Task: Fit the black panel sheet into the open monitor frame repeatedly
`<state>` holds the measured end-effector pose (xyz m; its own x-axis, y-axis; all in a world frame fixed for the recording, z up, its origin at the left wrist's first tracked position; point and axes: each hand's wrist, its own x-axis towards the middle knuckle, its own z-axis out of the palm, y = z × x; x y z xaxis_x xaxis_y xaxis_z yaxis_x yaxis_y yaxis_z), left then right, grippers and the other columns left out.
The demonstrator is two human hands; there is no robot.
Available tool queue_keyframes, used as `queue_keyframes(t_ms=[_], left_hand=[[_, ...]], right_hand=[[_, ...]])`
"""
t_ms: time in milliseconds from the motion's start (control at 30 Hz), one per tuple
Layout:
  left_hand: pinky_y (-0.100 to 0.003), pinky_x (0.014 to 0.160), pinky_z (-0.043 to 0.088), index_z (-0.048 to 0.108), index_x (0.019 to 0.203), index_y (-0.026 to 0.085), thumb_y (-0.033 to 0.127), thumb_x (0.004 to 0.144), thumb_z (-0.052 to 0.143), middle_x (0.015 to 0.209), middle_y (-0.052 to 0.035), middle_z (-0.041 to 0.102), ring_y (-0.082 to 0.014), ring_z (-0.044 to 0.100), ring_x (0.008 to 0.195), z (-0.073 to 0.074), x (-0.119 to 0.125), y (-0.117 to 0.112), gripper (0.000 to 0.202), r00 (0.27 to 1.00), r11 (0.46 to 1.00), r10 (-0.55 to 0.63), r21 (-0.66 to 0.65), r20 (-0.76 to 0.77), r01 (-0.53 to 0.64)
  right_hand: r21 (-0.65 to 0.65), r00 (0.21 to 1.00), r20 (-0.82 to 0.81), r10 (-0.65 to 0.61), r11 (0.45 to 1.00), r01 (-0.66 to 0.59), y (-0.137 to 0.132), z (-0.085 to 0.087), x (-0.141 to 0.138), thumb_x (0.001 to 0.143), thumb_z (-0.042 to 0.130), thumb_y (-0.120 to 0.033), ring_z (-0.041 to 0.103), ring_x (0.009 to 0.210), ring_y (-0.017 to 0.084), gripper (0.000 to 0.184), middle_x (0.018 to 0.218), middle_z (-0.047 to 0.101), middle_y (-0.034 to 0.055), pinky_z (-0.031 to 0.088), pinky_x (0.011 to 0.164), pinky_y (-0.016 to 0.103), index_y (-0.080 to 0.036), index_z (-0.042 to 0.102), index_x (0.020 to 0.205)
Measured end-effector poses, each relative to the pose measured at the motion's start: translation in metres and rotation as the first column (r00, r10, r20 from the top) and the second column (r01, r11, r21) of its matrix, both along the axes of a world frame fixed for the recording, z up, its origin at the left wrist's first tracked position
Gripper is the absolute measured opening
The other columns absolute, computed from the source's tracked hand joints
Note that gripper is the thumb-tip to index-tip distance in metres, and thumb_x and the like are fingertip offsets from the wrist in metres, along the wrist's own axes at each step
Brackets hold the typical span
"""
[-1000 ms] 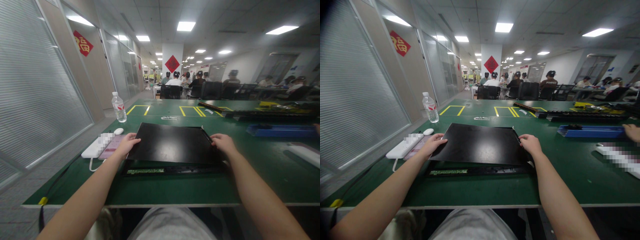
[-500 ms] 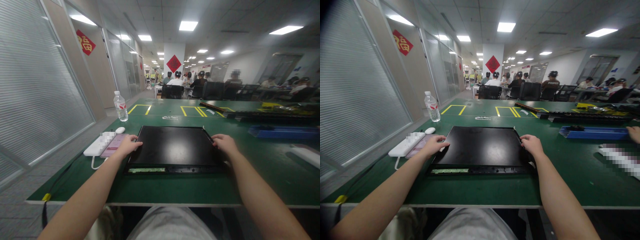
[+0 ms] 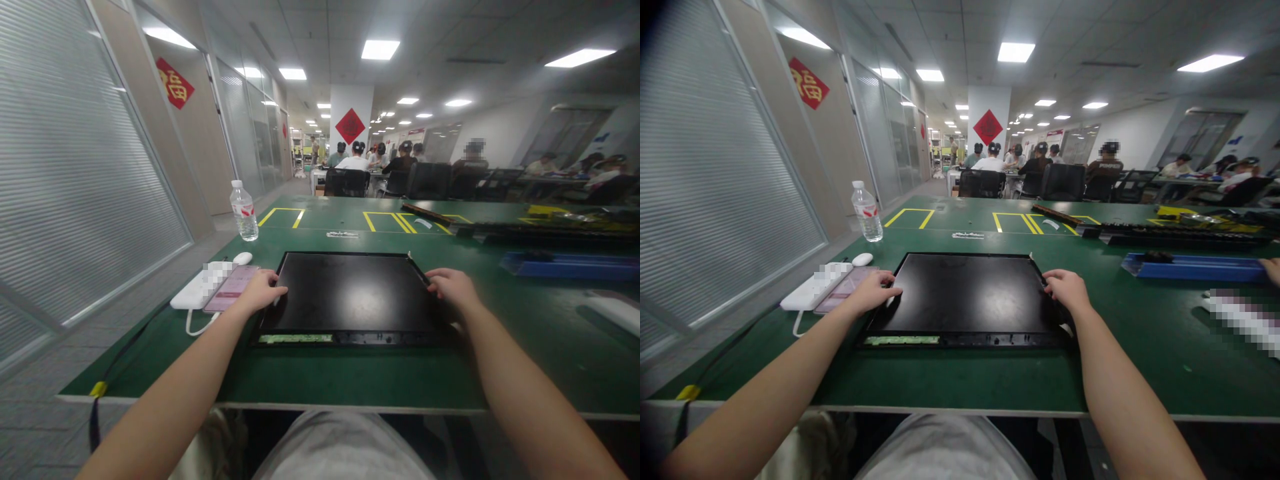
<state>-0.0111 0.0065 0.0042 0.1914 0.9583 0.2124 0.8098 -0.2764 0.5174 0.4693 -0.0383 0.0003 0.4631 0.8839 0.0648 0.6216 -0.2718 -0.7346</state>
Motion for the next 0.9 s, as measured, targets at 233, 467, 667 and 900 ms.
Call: queue_keyframes(t_ms=[233,467,667,900], left_hand=[[-0.040,0.104,0.044,0.073,0.081,0.016,0.043,0.065,0.066,0.115,-0.0141,0.066,-0.0326,0.059,0.117,-0.009,-0.004,0.006,0.031,0.994,0.995,0.088,0.058,-0.062,-0.085],[-0.039,0.110,0.041,0.077,0.085,0.015,0.022,0.073,0.047,0.118,-0.0133,0.067,-0.0289,0.058,0.120,-0.017,-0.008,0.015,0.034,0.991,0.997,0.046,0.070,-0.129,-0.037],[-0.037,0.110,0.041,0.078,0.093,0.012,0.011,0.067,0.043,0.122,-0.0141,0.066,-0.0275,0.059,0.121,-0.017,-0.008,0.015,0.044,0.986,0.996,0.046,0.081,-0.157,-0.033],[-0.040,0.108,0.044,0.078,0.090,0.016,0.012,0.071,0.047,0.122,-0.0138,0.065,-0.0293,0.060,0.118,-0.013,-0.002,0.006,0.036,0.973,0.989,0.093,0.134,-0.214,-0.065]], right_hand=[[-0.003,1.000,0.011,-0.005,1.000,0.005,-0.001,0.000,-0.001,0.073,0.056,-0.023,0.058,0.048,0.012,0.036,0.072,0.073,0.0045,0.046,0.055,0.025,-0.017,0.074,0.103],[-0.007,1.000,0.003,-0.006,1.000,0.006,0.002,-0.003,0.001,0.072,0.055,-0.024,0.058,0.048,0.012,0.036,0.071,0.073,0.0036,0.046,0.054,0.025,-0.018,0.074,0.103],[-0.018,1.000,-0.003,-0.011,1.000,0.011,-0.001,0.001,-0.001,0.072,0.056,-0.023,0.058,0.049,0.013,0.035,0.071,0.073,0.0046,0.045,0.053,0.025,-0.017,0.074,0.102],[-0.036,0.999,0.037,-0.004,0.999,0.005,-0.002,0.002,-0.002,0.074,0.055,-0.025,0.059,0.049,0.012,0.034,0.073,0.074,0.0039,0.046,0.055,0.025,-0.018,0.073,0.102]])
